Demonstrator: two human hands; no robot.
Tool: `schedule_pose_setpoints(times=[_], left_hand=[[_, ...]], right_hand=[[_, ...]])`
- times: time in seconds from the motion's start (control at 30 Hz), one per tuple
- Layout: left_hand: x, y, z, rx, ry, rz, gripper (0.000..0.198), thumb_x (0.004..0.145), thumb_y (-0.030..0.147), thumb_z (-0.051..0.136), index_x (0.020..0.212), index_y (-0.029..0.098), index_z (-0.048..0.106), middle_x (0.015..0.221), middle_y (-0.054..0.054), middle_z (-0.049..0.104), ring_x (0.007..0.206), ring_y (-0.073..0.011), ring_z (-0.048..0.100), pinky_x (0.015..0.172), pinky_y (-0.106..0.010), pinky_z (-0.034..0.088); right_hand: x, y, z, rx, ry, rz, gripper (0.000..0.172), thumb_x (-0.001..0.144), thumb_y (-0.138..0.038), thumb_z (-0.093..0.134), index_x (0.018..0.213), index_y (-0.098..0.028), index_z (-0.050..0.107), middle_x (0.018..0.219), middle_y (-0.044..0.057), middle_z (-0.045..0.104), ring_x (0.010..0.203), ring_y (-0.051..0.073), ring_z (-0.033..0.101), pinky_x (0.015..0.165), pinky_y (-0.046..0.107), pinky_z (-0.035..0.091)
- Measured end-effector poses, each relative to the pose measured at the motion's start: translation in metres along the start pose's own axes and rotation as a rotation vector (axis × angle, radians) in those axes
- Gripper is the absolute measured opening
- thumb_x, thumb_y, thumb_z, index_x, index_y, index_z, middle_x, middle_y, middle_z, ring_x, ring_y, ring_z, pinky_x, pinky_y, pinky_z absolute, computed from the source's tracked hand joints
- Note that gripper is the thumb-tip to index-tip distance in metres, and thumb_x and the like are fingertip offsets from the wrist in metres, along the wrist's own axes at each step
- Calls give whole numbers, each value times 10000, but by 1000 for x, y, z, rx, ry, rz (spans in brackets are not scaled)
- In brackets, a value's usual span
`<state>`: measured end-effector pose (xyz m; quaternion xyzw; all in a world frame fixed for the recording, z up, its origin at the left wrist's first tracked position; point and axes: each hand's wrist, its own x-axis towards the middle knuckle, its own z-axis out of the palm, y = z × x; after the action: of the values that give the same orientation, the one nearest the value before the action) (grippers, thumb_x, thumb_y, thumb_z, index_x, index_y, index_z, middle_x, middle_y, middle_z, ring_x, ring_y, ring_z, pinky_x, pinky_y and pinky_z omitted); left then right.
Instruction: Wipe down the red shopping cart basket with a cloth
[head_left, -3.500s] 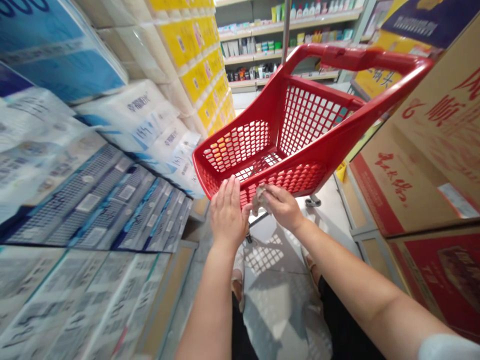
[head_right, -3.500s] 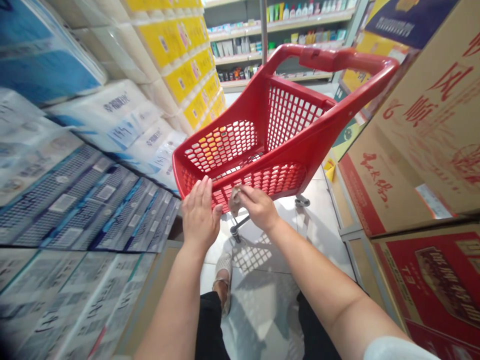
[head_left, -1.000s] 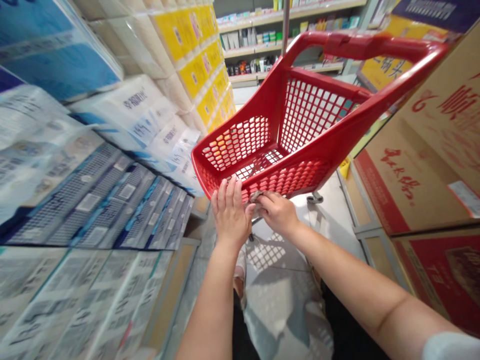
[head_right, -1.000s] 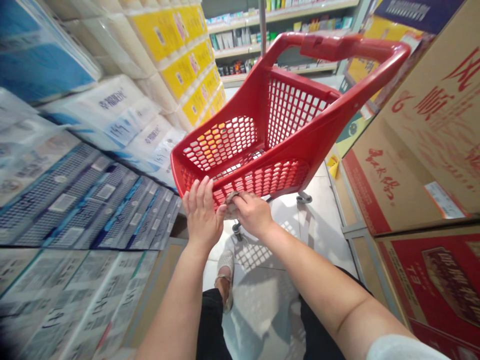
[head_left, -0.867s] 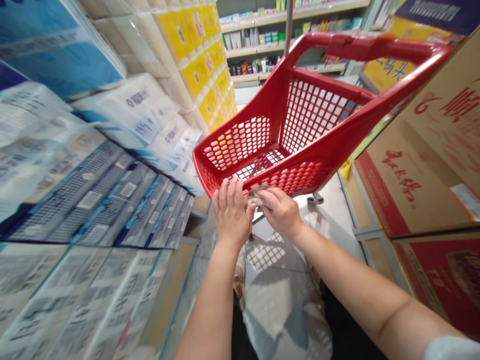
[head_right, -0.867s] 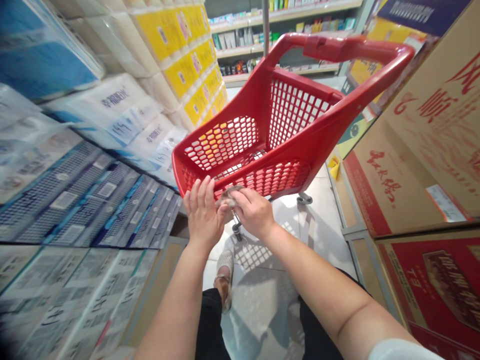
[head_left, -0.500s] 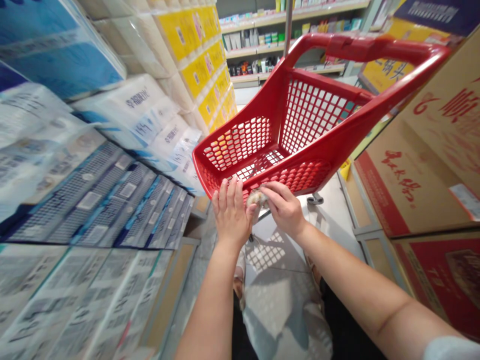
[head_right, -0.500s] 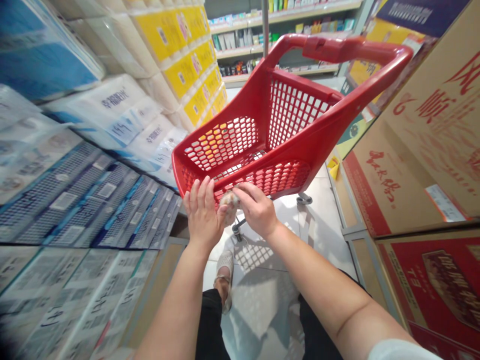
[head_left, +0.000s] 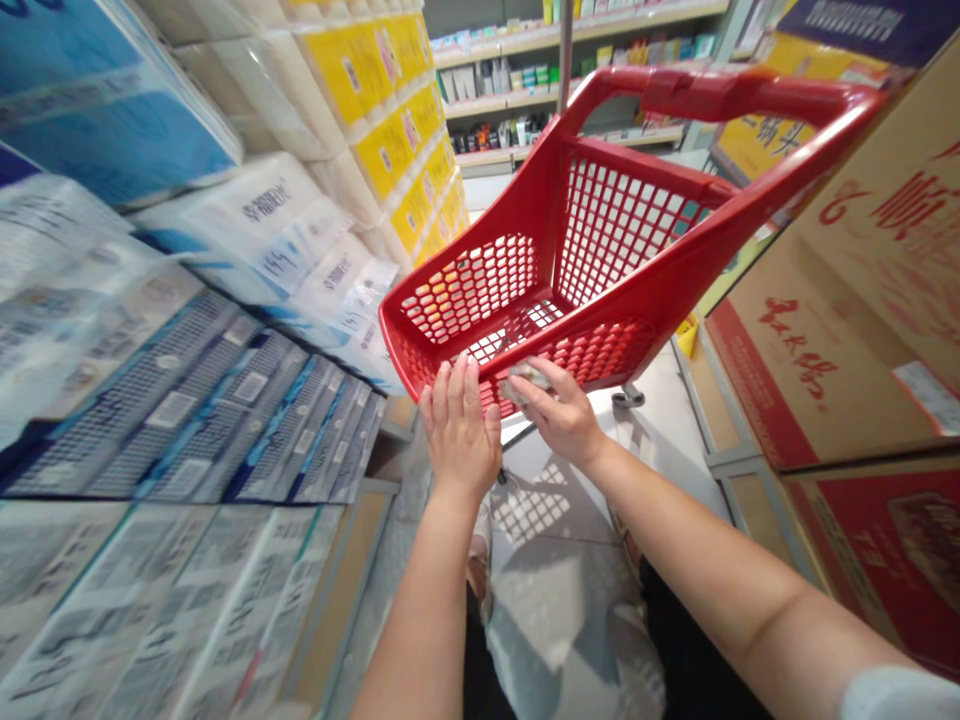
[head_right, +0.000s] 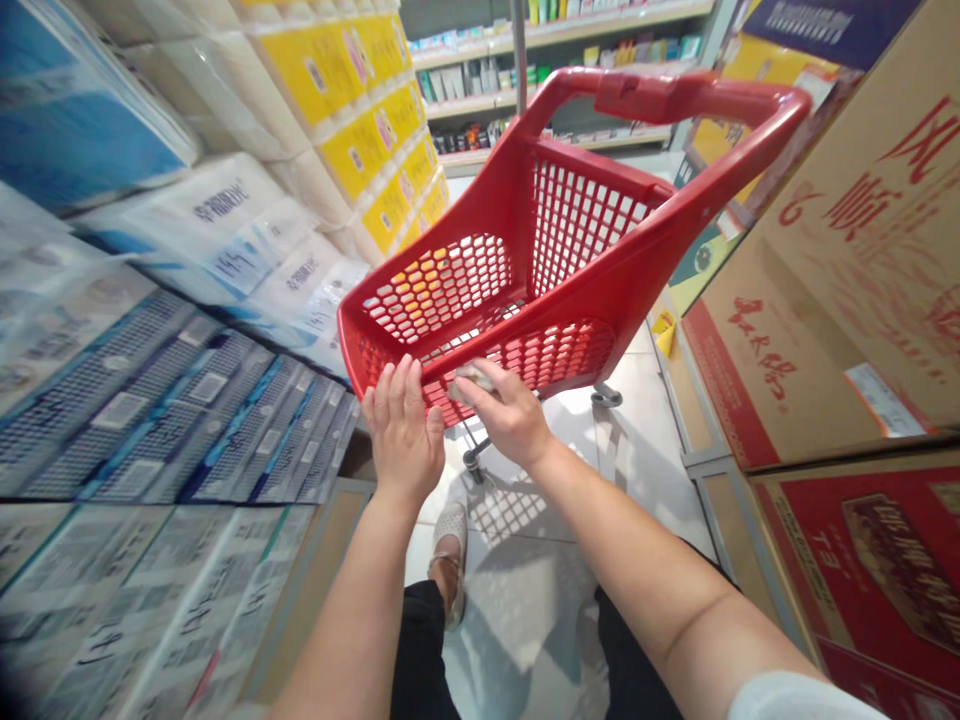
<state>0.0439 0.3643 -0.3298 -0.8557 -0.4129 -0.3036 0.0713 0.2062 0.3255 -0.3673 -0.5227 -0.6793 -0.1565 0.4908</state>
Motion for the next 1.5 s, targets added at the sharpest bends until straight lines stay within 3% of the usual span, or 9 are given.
schedule_pose_setpoints(times=[0.23, 0.47, 0.6, 0.73, 0.9, 1.07, 1.23, 1.4, 1.5], left_hand=[[0, 1, 1, 5, 10, -12, 569, 969, 383, 306, 1456, 87, 297, 1471, -167, 394, 1419, -275, 240, 1155, -476, 147], [1, 2, 1, -19, 17, -24, 548, 963, 353, 338, 1454, 111, 310, 1463, -154, 411, 1415, -268, 255, 1156, -465, 143], [1, 1, 0, -22, 7, -22, 539, 953, 293, 340, 1459, 113, 301, 1473, -139, 401, 1415, -259, 253, 1160, -457, 133], [1, 0, -1, -24, 1, -14, 532, 949, 263, 334, 1461, 123, 305, 1476, -129, 399, 1407, -258, 269, 1158, -456, 139], [0, 0, -1, -29, 4, -21, 535, 958, 281, 320, 1469, 125, 292, 1476, -136, 398, 1404, -264, 273, 1154, -462, 150], [-1, 0, 0, -34, 2, -20, 545, 970, 341, 301, 1468, 121, 295, 1472, -136, 402, 1403, -267, 270, 1157, -460, 135], [-1, -1, 1, -26, 13, -18, 560, 974, 379, 286, 1465, 111, 301, 1468, -143, 406, 1404, -271, 267, 1156, -456, 133], [-1, 0, 1, -20, 15, -17, 556, 975, 382, 283, 1458, 108, 316, 1461, -145, 417, 1399, -266, 274, 1156, -451, 131], [0, 0, 0, -24, 14, -21, 562, 976, 395, 277, 1459, 109, 317, 1463, -146, 413, 1401, -269, 272, 1156, -449, 132]], right_hand=[[6, -11, -6, -57, -107, 37, 337, 908, -211, 538, 1239, -245, 588, 1154, 71, 655, 1097, 202, 572, 968, 382, 462], [-1, -13, 4, -23, -170, 96, 304, 921, -209, 503, 1206, -236, 606, 1172, 89, 614, 1064, 183, 573, 921, 328, 471], [-6, -14, 10, -48, -281, 53, 238, 919, -237, 509, 1115, -227, 644, 1044, 65, 653, 958, 181, 575, 868, 325, 471], [-5, -17, 9, -81, -198, 70, 230, 890, -243, 548, 1094, -242, 655, 1033, 64, 644, 1040, 207, 528, 958, 371, 425], [-4, -17, 7, -91, -302, 101, 197, 874, -212, 548, 1028, -218, 671, 939, 73, 634, 966, 212, 531, 881, 372, 464], [-1, -14, 4, -36, -97, 109, 246, 884, -211, 546, 1107, -259, 640, 1117, 78, 602, 1131, 225, 508, 991, 415, 439], [0, -11, 4, 13, -225, 60, 212, 914, -209, 504, 1066, -212, 651, 1073, 80, 633, 1014, 189, 576, 879, 334, 492], [4, -10, -1, -16, -96, 135, 239, 887, -212, 544, 1107, -222, 636, 1164, 91, 606, 1096, 212, 545, 950, 372, 453], [2, -9, 2, -41, -191, 122, 225, 875, -184, 541, 1073, -206, 647, 1116, 89, 624, 1031, 212, 566, 890, 358, 468]])
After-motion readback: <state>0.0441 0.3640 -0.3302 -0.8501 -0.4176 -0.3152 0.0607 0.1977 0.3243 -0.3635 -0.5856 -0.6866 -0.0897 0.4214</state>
